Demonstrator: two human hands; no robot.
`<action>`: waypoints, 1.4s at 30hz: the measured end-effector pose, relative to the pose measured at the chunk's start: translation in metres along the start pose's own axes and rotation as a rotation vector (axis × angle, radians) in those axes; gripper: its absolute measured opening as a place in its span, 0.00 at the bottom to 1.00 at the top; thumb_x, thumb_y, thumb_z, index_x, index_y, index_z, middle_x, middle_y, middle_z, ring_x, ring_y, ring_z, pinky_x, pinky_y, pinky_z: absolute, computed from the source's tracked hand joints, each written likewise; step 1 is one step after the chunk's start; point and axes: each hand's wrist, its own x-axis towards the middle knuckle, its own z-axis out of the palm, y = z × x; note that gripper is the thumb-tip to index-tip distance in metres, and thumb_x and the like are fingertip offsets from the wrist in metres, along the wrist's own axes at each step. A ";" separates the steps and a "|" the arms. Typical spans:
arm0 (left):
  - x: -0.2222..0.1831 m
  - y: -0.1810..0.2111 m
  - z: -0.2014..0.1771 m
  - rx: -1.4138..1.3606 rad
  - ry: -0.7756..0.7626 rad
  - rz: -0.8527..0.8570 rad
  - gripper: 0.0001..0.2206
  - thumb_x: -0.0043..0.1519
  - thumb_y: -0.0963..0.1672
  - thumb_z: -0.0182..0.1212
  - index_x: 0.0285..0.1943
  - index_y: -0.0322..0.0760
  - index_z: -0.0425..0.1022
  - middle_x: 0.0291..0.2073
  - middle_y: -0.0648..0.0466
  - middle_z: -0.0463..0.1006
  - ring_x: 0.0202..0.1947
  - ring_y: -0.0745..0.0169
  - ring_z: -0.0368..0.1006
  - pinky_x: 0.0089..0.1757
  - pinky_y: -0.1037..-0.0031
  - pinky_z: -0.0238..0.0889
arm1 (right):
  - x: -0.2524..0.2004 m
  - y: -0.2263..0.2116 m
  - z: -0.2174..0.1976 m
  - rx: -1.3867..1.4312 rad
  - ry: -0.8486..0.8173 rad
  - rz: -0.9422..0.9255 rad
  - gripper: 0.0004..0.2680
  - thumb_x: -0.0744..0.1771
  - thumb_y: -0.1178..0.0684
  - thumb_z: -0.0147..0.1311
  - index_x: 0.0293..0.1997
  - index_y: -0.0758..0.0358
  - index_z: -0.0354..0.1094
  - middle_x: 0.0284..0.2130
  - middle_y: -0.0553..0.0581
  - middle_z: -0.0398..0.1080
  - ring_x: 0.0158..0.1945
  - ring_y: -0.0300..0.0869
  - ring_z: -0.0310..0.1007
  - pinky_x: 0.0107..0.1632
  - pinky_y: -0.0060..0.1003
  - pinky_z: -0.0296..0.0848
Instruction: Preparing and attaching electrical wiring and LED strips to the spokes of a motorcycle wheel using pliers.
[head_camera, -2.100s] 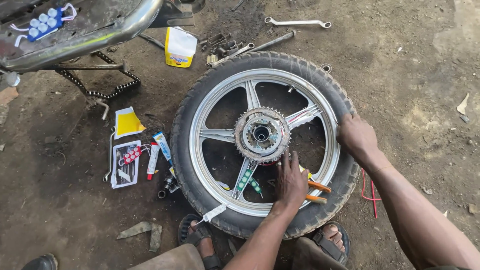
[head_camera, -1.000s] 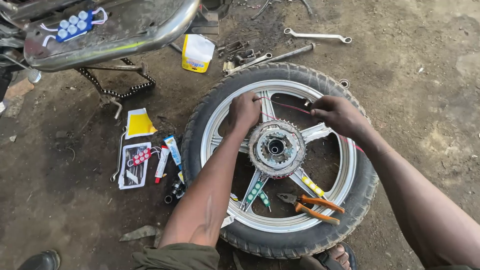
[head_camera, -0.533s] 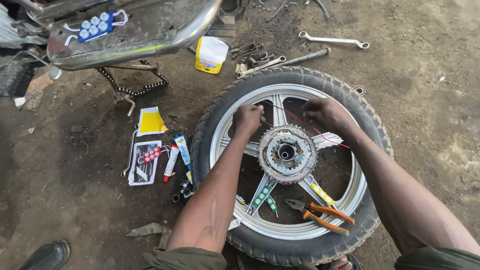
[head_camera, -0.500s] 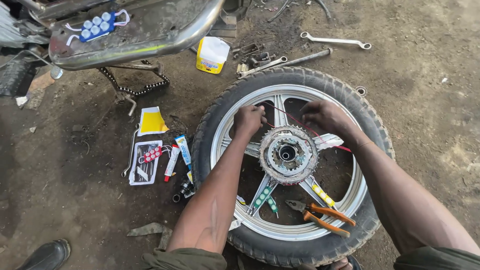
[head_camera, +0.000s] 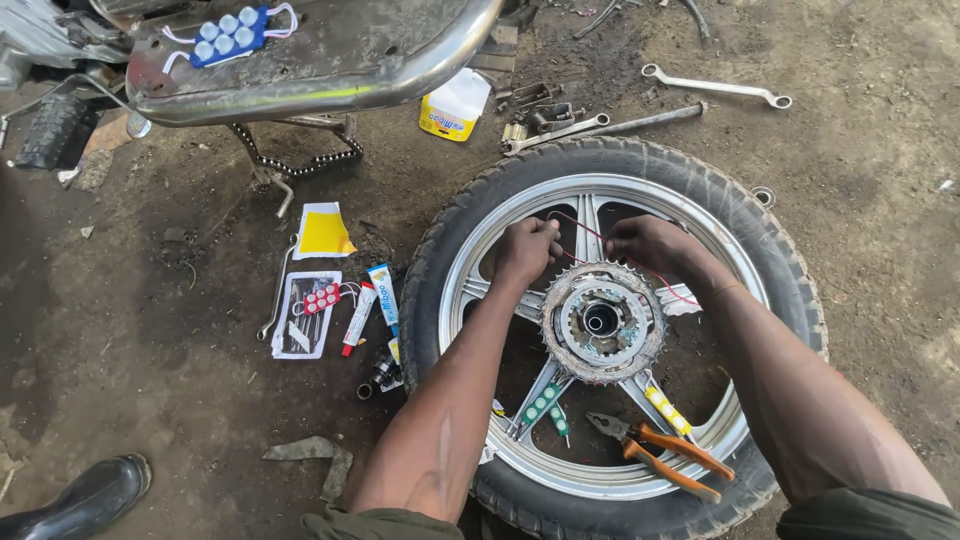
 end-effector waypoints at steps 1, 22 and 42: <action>-0.001 -0.001 0.003 -0.008 -0.013 0.002 0.11 0.65 0.48 0.56 0.37 0.41 0.81 0.21 0.58 0.81 0.23 0.71 0.77 0.35 0.84 0.65 | 0.010 0.012 0.000 -0.136 -0.039 -0.033 0.09 0.65 0.51 0.64 0.46 0.63 0.78 0.30 0.64 0.77 0.35 0.48 0.78 0.40 0.42 0.75; -0.062 0.102 0.021 0.006 -0.273 0.346 0.24 0.62 0.52 0.62 0.65 0.42 0.72 0.41 0.47 0.85 0.46 0.57 0.83 0.53 0.65 0.70 | -0.042 0.070 -0.019 0.135 0.367 -0.075 0.05 0.60 0.54 0.63 0.34 0.52 0.78 0.22 0.51 0.70 0.30 0.37 0.70 0.36 0.33 0.70; -0.282 0.190 0.018 0.645 -0.624 0.680 0.07 0.53 0.49 0.61 0.33 0.49 0.82 0.26 0.60 0.84 0.43 0.52 0.82 0.46 0.63 0.72 | -0.344 -0.062 0.095 1.106 0.678 -0.394 0.02 0.62 0.67 0.60 0.34 0.73 0.72 0.23 0.64 0.70 0.27 0.47 0.73 0.30 0.32 0.63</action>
